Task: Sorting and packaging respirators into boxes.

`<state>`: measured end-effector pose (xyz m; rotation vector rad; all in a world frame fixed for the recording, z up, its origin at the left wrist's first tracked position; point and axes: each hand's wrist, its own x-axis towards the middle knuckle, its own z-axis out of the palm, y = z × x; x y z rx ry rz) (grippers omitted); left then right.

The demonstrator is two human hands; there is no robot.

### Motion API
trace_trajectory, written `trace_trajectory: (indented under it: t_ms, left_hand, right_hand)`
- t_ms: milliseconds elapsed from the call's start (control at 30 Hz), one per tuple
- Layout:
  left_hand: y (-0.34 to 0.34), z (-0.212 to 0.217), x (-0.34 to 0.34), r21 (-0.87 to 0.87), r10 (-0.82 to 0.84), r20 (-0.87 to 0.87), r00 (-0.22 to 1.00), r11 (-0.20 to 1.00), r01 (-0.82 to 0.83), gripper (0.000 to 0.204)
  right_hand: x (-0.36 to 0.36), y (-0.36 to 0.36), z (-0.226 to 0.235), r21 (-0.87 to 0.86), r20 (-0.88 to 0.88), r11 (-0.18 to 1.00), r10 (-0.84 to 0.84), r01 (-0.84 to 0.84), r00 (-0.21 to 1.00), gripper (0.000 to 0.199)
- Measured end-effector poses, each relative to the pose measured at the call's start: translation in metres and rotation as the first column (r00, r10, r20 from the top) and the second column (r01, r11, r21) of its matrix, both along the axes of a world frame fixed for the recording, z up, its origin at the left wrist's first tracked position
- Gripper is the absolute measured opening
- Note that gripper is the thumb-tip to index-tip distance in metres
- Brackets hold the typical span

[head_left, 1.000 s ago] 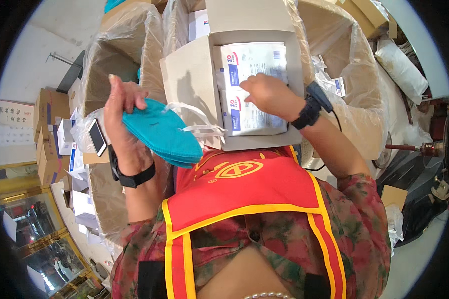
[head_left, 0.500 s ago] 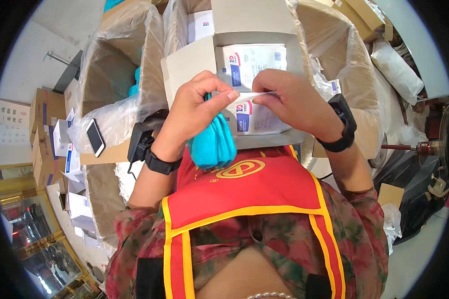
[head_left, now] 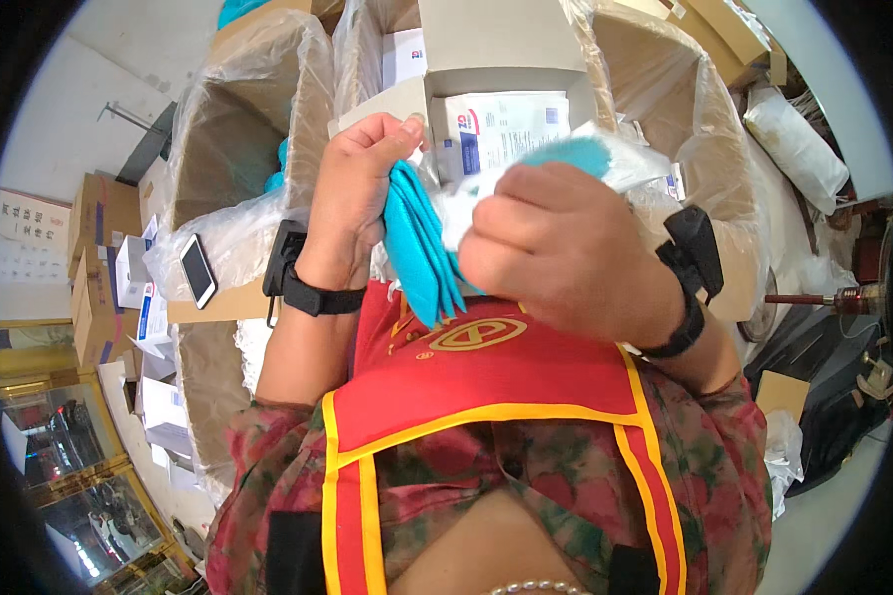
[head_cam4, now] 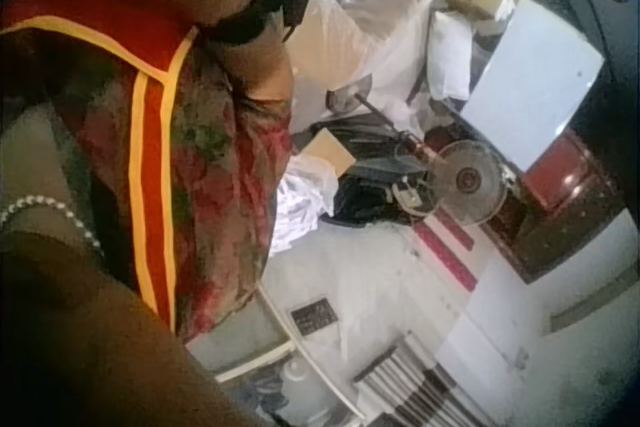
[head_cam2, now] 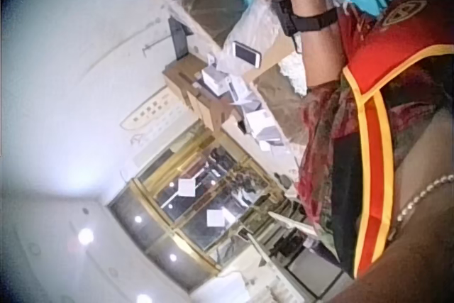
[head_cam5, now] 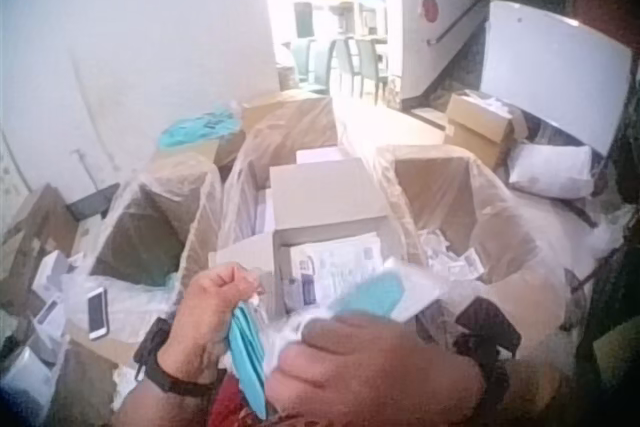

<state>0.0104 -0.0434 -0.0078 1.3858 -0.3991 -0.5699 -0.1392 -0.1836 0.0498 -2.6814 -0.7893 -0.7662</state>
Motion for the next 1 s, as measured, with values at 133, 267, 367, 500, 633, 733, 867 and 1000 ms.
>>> trace_trajectory:
  t_ms: [133,267,367,500,633,733,867,1000]
  left_hand:
    - [0.009,-0.04,0.042,0.293,-0.013,0.112,0.994,0.956,-0.021,0.023]
    - [0.015,-0.053,0.041,0.44,-0.124,0.431,0.894,0.894,-0.088,0.019]
    - [0.007,-0.021,0.013,0.376,-0.165,0.691,0.704,0.913,-0.155,0.012]
    - [0.007,0.032,-0.017,0.348,-0.307,0.737,0.603,0.936,0.051,0.018]
    - [0.007,0.03,-0.027,0.323,-0.488,0.51,0.709,0.872,0.368,0.017]
    - [0.005,0.033,-0.032,0.382,-0.53,0.408,0.743,0.839,0.388,0.018]
    - [-0.001,0.036,-0.041,0.39,-0.514,0.501,0.696,0.852,0.349,0.017]
    - [0.009,0.026,-0.029,0.255,-0.336,0.405,0.85,0.935,0.248,0.01]
  right_hand:
    - [-0.021,-0.002,0.018,0.18,0.072,0.98,0.074,-0.086,0.995,0.016]
    - [-0.027,-0.023,0.028,0.318,0.065,0.946,0.048,-0.066,0.997,0.009]
    - [-0.011,-0.038,0.018,0.259,0.104,0.955,-0.174,0.142,0.979,0.008]
    - [0.005,-0.048,-0.002,0.375,-0.055,0.918,-0.114,0.127,0.992,0.009]
    - [0.012,-0.041,-0.008,0.413,0.0,0.91,-0.053,0.049,0.999,0.009]
    - [0.013,-0.04,-0.012,0.258,0.04,0.962,-0.106,0.093,0.994,0.009]
    - [0.013,-0.022,-0.022,0.235,0.146,0.971,-0.071,0.035,0.987,0.012]
    - [0.006,-0.056,-0.026,0.309,0.076,0.948,-0.106,0.078,0.992,0.013]
